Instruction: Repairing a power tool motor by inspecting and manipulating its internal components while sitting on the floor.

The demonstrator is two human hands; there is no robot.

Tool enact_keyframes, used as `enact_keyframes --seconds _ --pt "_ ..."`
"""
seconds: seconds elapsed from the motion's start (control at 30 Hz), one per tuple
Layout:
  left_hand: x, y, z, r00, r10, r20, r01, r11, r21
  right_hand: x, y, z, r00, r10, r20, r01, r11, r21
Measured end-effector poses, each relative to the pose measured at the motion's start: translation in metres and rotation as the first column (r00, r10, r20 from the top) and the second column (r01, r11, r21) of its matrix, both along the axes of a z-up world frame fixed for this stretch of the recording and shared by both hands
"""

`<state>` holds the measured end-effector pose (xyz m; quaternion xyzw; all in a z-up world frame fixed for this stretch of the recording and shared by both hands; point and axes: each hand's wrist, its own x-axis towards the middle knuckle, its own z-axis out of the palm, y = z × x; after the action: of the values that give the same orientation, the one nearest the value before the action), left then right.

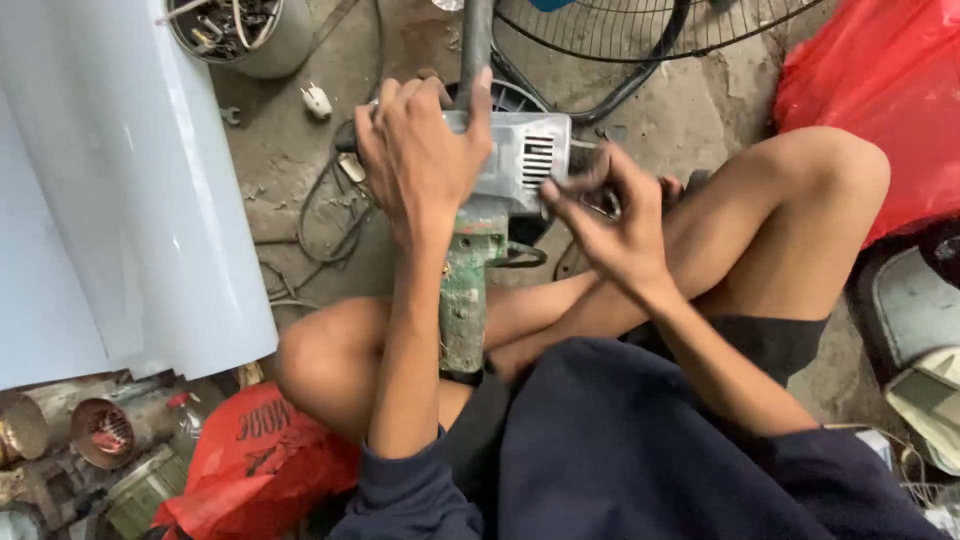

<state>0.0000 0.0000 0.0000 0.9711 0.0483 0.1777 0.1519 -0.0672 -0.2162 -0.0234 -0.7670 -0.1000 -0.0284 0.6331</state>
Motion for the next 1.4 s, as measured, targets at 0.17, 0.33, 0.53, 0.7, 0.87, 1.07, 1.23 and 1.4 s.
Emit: enact_keyframes --seconds 0.17,0.33,0.53,0.7,0.87,1.07,1.23,1.4 --pt "0.002 0.001 -0.036 0.999 0.027 0.043 -0.026 1.000 -0.017 0.011 -0.005 -0.003 0.989 0.030 0.146 -0.029 1.000 -0.007" --pt "0.006 0.001 -0.010 1.000 0.006 -0.029 -0.007 1.000 -0.012 0.015 -0.003 -0.001 0.999 0.033 -0.035 -0.033 0.999 0.016" --pt "0.006 0.004 -0.016 0.993 0.119 -0.010 -0.119 0.990 -0.076 0.013 0.003 -0.006 0.984 -0.011 0.177 0.007 1.000 0.024" --pt "0.000 0.001 -0.036 0.989 0.069 0.132 -0.071 0.997 0.010 0.054 -0.006 -0.022 0.985 -0.024 0.171 0.015 0.999 0.052" --pt "0.009 0.004 -0.009 0.995 -0.008 0.100 0.006 1.000 0.023 0.009 0.007 0.002 0.995 0.006 0.098 -0.009 0.999 0.031" --pt "-0.005 0.000 -0.033 0.999 0.019 0.048 -0.020 1.000 0.006 0.038 -0.004 -0.018 0.986 -0.011 0.168 0.002 0.998 0.056" --pt "0.003 -0.001 -0.010 1.000 -0.002 -0.011 0.002 1.000 -0.005 0.041 0.000 -0.007 0.993 0.030 -0.117 -0.014 0.990 0.142" --pt "0.004 0.000 -0.032 0.991 0.064 0.115 -0.065 0.998 0.006 0.048 -0.007 -0.016 0.989 0.060 0.132 -0.067 0.997 0.050"
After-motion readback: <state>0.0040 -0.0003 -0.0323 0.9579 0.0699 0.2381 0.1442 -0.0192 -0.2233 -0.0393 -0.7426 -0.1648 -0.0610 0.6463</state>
